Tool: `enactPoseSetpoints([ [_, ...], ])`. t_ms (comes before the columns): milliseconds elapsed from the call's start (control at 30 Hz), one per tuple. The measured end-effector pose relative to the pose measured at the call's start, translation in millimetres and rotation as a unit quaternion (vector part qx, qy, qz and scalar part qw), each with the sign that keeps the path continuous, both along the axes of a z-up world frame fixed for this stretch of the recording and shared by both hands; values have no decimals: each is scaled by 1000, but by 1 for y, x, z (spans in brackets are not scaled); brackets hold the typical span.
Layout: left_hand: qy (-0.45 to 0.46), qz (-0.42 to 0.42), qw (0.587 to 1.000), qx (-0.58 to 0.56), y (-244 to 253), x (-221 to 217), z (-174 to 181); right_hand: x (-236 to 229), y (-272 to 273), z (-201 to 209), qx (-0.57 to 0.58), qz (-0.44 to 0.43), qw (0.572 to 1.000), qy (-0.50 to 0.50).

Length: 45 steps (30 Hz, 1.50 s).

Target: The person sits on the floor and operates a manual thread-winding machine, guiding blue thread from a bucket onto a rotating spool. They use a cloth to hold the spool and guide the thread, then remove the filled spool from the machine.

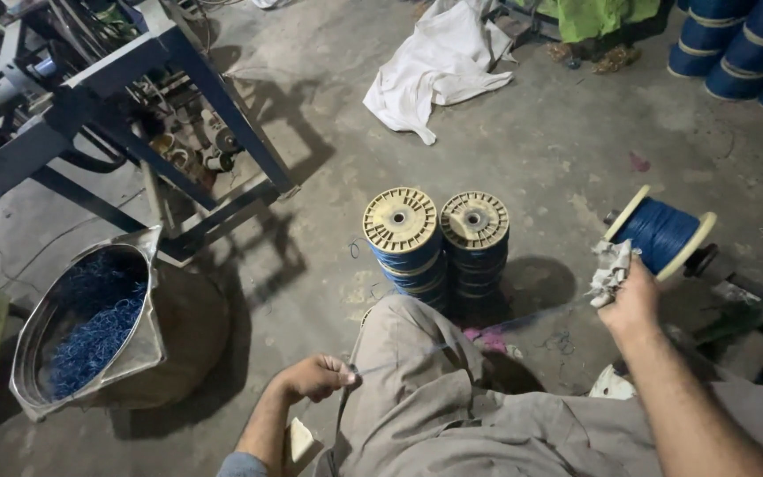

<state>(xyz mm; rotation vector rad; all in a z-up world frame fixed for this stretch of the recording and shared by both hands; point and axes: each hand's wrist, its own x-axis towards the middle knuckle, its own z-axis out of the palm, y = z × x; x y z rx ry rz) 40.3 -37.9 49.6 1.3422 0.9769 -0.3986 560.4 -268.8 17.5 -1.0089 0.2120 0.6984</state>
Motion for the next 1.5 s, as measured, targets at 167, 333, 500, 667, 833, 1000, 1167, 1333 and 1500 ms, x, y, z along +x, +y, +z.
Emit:
enactPoseSetpoints([
  [167, -9, 16, 999, -34, 0, 0, 2, 1, 0, 0, -33, -48, 998, 24],
  [333, -2, 20, 1000, -14, 6, -8, -7, 3, -4, -1, -27, -50, 998, 23],
  [500, -14, -4, 1000, -26, 4, -6, 5, 10, -3, -7, 18, -55, 998, 8],
  [667, 8, 4, 1000, -16, 4, -6, 6, 14, -6, -3, 13, -49, 998, 22],
  [833, -8, -2, 1000, -25, -2, 3, 20, 18, -8, -1, 31, -58, 997, 35],
  [1000, -11, 10, 1000, -28, -2, -2, 16, 11, -11, 15, 24, -82, 996, 34],
  [1167, -25, 9, 999, -48, 1, -3, 7, 14, -12, 15, 4, -90, 995, 47],
  [1333, 24, 39, 997, 56, 5, -14, -1, 39, -15, -29, 115, 7, 991, 65],
  [1500, -4, 31, 999, 14, 20, -25, -23, 33, -10, -24, 115, -113, 986, 45],
])
